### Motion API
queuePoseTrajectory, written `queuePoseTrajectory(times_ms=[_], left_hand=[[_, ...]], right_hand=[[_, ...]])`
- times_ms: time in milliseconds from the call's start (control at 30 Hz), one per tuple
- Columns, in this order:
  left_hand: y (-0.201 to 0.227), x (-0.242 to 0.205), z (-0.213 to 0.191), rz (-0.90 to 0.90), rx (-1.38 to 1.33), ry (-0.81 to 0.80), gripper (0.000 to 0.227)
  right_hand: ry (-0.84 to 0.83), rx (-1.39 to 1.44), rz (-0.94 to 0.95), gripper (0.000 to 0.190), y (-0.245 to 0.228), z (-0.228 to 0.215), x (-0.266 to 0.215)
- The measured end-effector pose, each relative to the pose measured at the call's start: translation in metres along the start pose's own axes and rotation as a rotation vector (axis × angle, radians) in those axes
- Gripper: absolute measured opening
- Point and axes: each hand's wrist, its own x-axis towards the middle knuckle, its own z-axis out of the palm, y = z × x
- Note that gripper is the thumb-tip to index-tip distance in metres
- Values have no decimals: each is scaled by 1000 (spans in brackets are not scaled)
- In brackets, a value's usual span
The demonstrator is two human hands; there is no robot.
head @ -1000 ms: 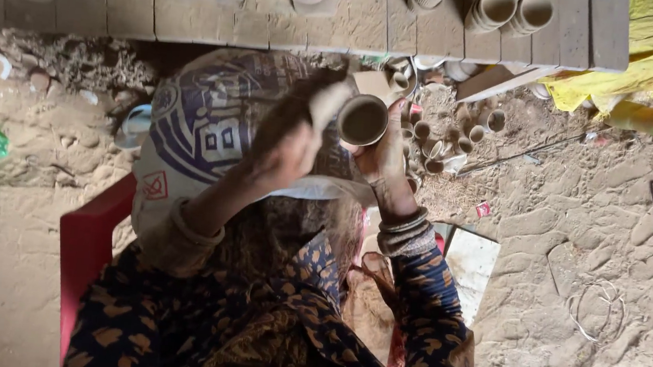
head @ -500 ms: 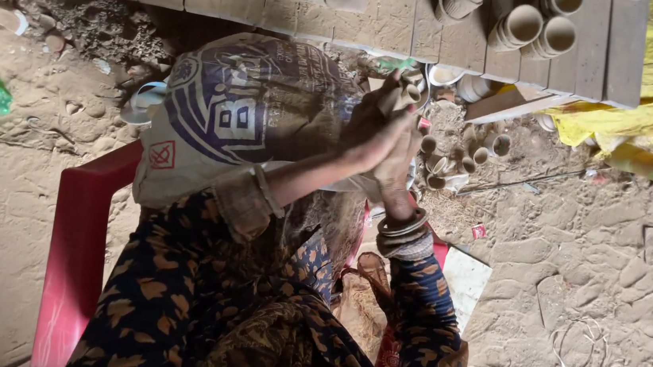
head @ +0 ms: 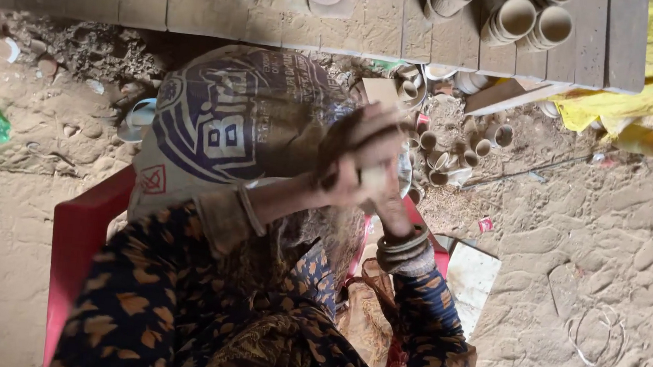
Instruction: The person gathers small clay cups by hand and then sits to shape new ones by pressing clay into a pre-made cup mold. They carefully remove the formed clay from the mold and place the finished cups onto a wooden board.
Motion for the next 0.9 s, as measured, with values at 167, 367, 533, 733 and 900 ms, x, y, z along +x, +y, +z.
queuePoseTrajectory(times_ms=[167,367,533,733,900], left_hand=[[17,25,-12,49,69,6,40],[30,57,-21,113,156,37,37],[-16,24,-16,299,26,18,31],[-13,-16,15,-685,-418,134,24],[-13,17,-5,-204,-244,110,29]], right_hand=[[-239,748,-141,56,-19,-98,22],[-178,720,-139,53,-4,-70,25],[-123,731,-148,54,-16,-45,26],[209,812,-282,55,-20,-116,16],[281,1230,-455,46,-15,-164,11]])
